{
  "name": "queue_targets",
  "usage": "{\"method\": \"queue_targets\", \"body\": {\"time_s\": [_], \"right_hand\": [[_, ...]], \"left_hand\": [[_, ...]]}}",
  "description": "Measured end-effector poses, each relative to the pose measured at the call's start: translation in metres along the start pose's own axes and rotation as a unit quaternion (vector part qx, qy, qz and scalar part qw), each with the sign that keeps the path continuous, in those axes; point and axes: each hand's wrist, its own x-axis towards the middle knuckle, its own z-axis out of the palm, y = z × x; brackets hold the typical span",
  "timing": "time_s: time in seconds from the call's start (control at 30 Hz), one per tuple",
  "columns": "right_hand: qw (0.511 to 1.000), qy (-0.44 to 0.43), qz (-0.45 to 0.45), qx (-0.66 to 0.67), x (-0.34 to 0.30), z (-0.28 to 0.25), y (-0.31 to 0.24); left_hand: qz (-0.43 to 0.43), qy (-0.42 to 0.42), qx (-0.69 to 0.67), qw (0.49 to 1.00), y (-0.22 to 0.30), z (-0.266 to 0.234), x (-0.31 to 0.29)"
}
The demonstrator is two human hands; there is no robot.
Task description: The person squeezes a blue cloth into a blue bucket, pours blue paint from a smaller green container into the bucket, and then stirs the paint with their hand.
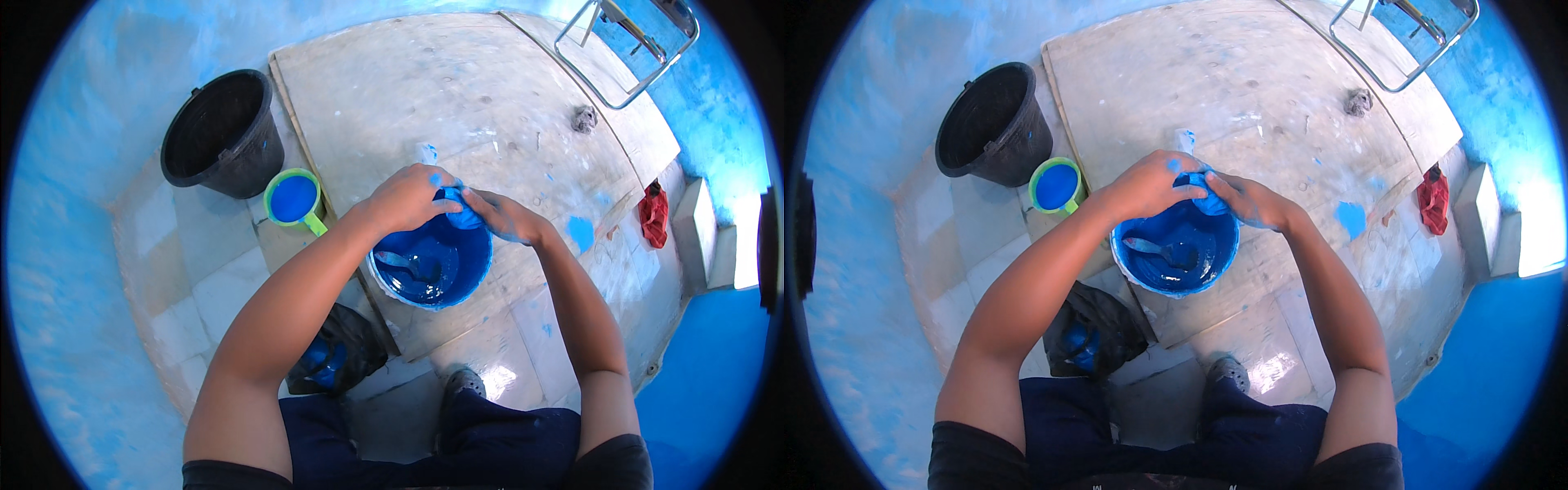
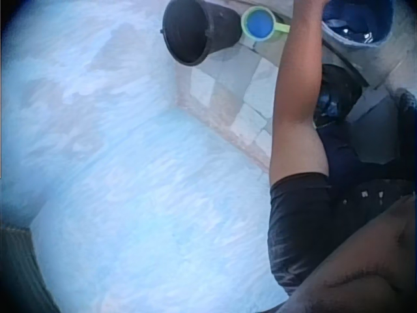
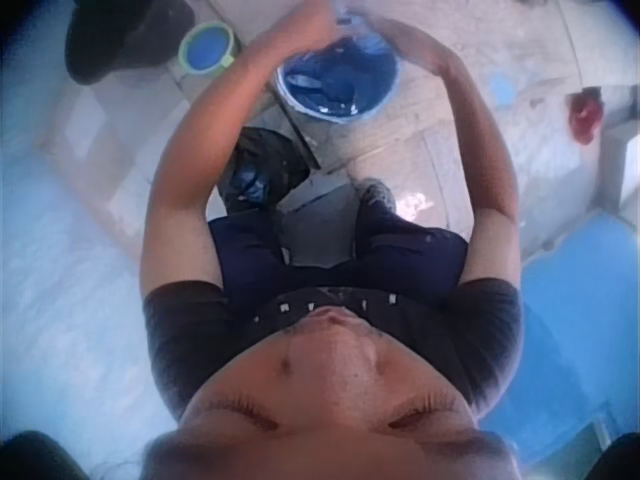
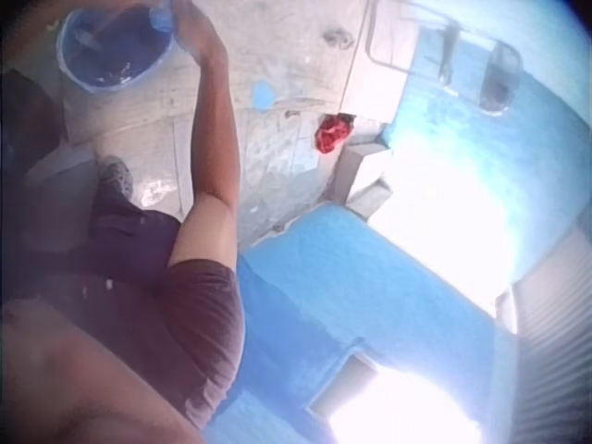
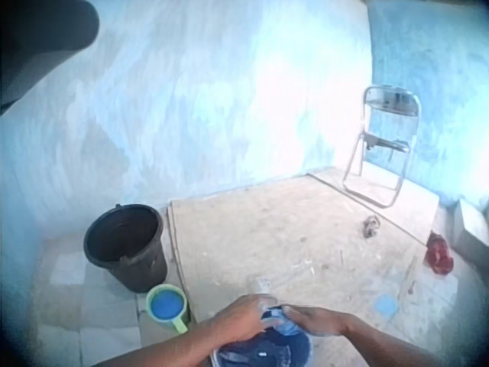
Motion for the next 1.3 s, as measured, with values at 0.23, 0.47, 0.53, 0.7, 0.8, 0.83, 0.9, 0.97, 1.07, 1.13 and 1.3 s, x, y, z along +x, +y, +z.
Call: {"method": "queue_targets", "body": {"time_s": [0.23,0.47,0.53,0.7,0.8,0.83,0.9,0.97,1.07,1.13,1.3], "right_hand": [[0.969,0.035,-0.057,-0.238,-0.008,-0.003,-0.027],[0.945,0.092,-0.049,-0.311,-0.009,0.004,-0.04],[0.944,0.1,-0.036,-0.312,-0.009,0.004,-0.041],[0.942,0.123,-0.058,-0.308,-0.008,0.007,-0.036],[0.936,0.138,-0.044,-0.321,-0.006,0.011,-0.035],[0.933,0.147,-0.047,-0.325,-0.006,0.012,-0.035],[0.93,0.153,-0.037,-0.332,-0.004,0.014,-0.037],[0.926,0.16,-0.034,-0.339,-0.003,0.017,-0.037],[0.919,0.178,-0.031,-0.349,-0.002,0.02,-0.028],[0.913,0.199,-0.029,-0.354,-0.002,0.02,-0.024],[0.903,0.191,0.003,-0.385,0.0,0.025,-0.031]], "left_hand": [[-0.024,-0.095,0.016,0.995,0.001,-0.005,0.009],[-0.019,-0.108,-0.023,0.994,-0.005,-0.007,0.015],[-0.003,-0.091,-0.008,0.996,-0.009,-0.003,0.016],[0.001,-0.079,0.011,0.997,-0.012,0.002,0.017],[0.005,-0.092,0.029,0.995,-0.008,-0.003,0.017],[0.002,-0.094,0.033,0.995,-0.007,-0.003,0.017],[-0.002,-0.093,0.042,0.995,-0.008,-0.002,0.015],[-0.003,-0.088,0.053,0.995,-0.009,0.001,0.014],[-0.056,-0.121,0.071,0.989,0.002,-0.001,0.017],[-0.057,-0.112,0.084,0.988,0.005,0.0,0.018],[-0.048,-0.062,0.075,0.994,-0.001,0.007,0.012]]}}
